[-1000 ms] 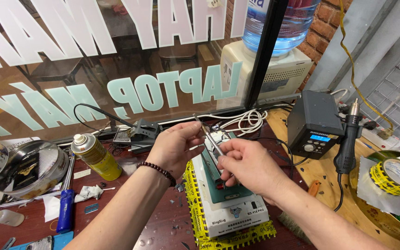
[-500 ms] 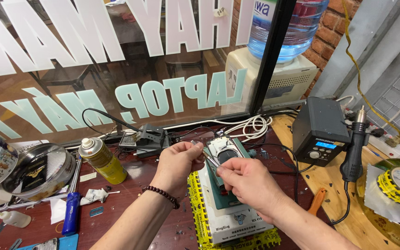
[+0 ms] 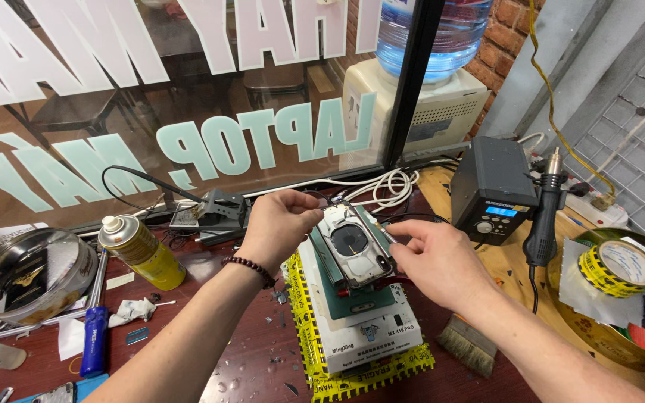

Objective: The person uses a brush to clean a phone back cover held in a clamp, then uses a soldering iron to work on the cover's surface. They apply a small piece of tape to the soldering iron tip and continue working on the cover.

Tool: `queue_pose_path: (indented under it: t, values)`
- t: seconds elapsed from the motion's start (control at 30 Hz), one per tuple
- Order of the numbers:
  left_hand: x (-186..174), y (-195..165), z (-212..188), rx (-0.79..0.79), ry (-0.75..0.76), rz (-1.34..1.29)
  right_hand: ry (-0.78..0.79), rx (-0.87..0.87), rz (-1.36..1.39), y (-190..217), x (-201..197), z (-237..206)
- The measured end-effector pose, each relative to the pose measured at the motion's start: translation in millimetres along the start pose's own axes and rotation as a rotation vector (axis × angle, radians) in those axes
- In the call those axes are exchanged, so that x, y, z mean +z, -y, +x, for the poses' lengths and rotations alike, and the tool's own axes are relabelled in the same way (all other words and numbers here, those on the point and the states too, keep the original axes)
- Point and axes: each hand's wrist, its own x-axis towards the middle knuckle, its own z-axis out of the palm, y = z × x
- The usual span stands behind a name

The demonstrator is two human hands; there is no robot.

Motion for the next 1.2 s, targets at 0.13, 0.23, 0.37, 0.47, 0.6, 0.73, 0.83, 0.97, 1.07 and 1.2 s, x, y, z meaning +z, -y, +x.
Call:
queue_pose_path:
  t: [0.13, 0.23, 0.37, 0.47, 0.6, 0.73, 0.83, 0.97, 1.07, 1.2]
  values:
    - [14, 3, 24, 0.297, -0.007, 0.462, 0.031, -0.013, 0.042, 3, 9, 2]
    - [29, 3, 39, 0.343, 0.019, 0.607, 0.044, 0.03, 0.032, 9, 16, 5]
    - [36, 2, 49, 0.322, 0.051, 0.698, -0.029, 0.024, -0.018, 13, 22, 7]
    - [39, 0, 48, 0.283, 0.065, 0.717, -0.049, 0.004, -0.056, 16, 27, 8]
    - [40, -4, 42, 0.233, 0.053, 0.71, -0.052, 0.008, -0.045, 16, 30, 14]
    - [44, -8, 38, 0.188, 0.015, 0.71, -0.05, -0.039, -0.078, 13, 31, 23]
    - [47, -7, 37, 0.198, -0.027, 0.738, -0.058, -0.088, -0.006, 11, 31, 29]
    - [39, -2, 46, 0.214, -0.051, 0.718, -0.048, -0.032, 0.037, 4, 26, 29]
    - [31, 2, 56, 0.186, 0.01, 0.628, -0.016, -0.065, 0.053, -2, 21, 20]
    - [22, 7, 58, 0.158, 0.078, 0.609, 0.015, -0.04, 0.029, -3, 18, 14]
